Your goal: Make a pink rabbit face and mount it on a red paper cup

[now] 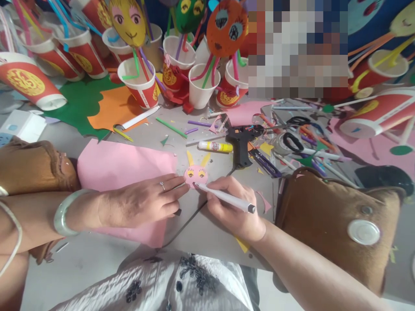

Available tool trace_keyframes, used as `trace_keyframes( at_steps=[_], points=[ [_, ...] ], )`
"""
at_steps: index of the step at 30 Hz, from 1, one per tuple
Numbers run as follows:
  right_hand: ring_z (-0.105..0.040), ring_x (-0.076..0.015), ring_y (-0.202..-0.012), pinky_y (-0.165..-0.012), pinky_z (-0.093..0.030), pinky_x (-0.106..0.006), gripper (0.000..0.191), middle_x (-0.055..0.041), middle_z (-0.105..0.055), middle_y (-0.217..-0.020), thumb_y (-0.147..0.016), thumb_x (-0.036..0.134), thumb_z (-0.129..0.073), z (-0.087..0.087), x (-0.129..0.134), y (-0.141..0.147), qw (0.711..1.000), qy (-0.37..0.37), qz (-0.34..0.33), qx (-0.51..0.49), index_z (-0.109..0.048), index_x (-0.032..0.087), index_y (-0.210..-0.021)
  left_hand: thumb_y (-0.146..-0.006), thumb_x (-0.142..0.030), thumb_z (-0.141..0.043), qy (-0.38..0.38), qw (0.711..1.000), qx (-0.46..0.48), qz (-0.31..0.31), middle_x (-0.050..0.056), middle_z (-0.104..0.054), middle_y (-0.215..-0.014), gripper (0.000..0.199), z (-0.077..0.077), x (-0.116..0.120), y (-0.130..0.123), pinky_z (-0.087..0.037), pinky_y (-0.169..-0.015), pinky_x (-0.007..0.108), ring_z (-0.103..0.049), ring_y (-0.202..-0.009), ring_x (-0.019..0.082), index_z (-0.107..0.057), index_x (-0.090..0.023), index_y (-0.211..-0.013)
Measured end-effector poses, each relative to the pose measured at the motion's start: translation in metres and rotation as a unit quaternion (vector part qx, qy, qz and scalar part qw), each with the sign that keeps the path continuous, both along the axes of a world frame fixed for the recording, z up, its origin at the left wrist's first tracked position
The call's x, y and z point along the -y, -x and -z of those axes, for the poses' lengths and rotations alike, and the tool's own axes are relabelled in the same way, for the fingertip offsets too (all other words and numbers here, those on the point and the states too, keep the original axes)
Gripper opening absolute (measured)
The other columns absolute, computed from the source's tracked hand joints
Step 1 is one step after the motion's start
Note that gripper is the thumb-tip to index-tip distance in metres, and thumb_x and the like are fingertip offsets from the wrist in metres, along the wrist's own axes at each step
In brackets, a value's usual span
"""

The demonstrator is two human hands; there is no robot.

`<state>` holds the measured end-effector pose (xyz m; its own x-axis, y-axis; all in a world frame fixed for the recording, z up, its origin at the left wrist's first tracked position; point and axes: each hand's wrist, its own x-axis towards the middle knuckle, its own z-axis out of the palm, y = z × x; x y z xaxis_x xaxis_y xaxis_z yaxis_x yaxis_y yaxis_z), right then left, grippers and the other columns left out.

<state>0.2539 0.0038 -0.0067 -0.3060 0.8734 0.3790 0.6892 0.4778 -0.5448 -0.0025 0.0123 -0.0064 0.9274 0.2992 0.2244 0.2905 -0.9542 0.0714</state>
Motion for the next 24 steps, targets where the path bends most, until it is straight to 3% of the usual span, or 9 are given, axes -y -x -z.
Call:
trace_keyframes(
  at_steps=[6, 19, 24],
  points=[
    [-0.07, -0.0151, -0.054, -0.05, -0.053, -0.023, 0.004, 0.0003, -0.075, -0.069, -0.085, 0.018, -0.064, 0.0001, -0.0008, 0.0008, 1.0, -0.001, -0.011, -0.016, -0.064, 0.022, -0.083, -0.095, -0.016, -0.06, -0.018, 1.0, -0.023, -0.005, 0.011, -0.065, -0.135, 0.008, 0.0003, 0.0012, 0.001, -0.046, -0.12, 0.045, -0.059, -0.132, 0.025, -0.066, -0.019, -0.099],
    [-0.07, -0.0164, -0.053, -0.048, -0.053, -0.026, 0.004, -0.0006, -0.074, -0.067, -0.086, 0.019, -0.062, -0.0002, -0.0009, 0.0008, 1.0, 0.009, -0.014, -0.008, -0.064, 0.022, -0.083, -0.092, -0.014, -0.063, -0.004, 1.0, -0.004, 0.003, 0.016, -0.065, -0.133, 0.006, 0.0006, 0.0, 0.0006, -0.047, -0.118, 0.044, -0.06, -0.13, 0.028, -0.066, -0.016, -0.097],
    [-0.071, -0.0184, -0.057, -0.051, -0.055, -0.03, 0.002, -0.0004, -0.075, -0.072, -0.091, 0.028, -0.064, 0.005, 0.0037, -0.0056, 0.998, 0.047, 0.015, -0.051, -0.064, 0.027, -0.089, -0.09, -0.012, -0.065, 0.014, 1.0, 0.007, 0.002, 0.015, -0.066, -0.128, 0.005, -0.0011, -0.0008, 0.001, -0.045, -0.12, 0.043, -0.06, -0.129, 0.026, -0.065, -0.016, -0.094]
  ],
)
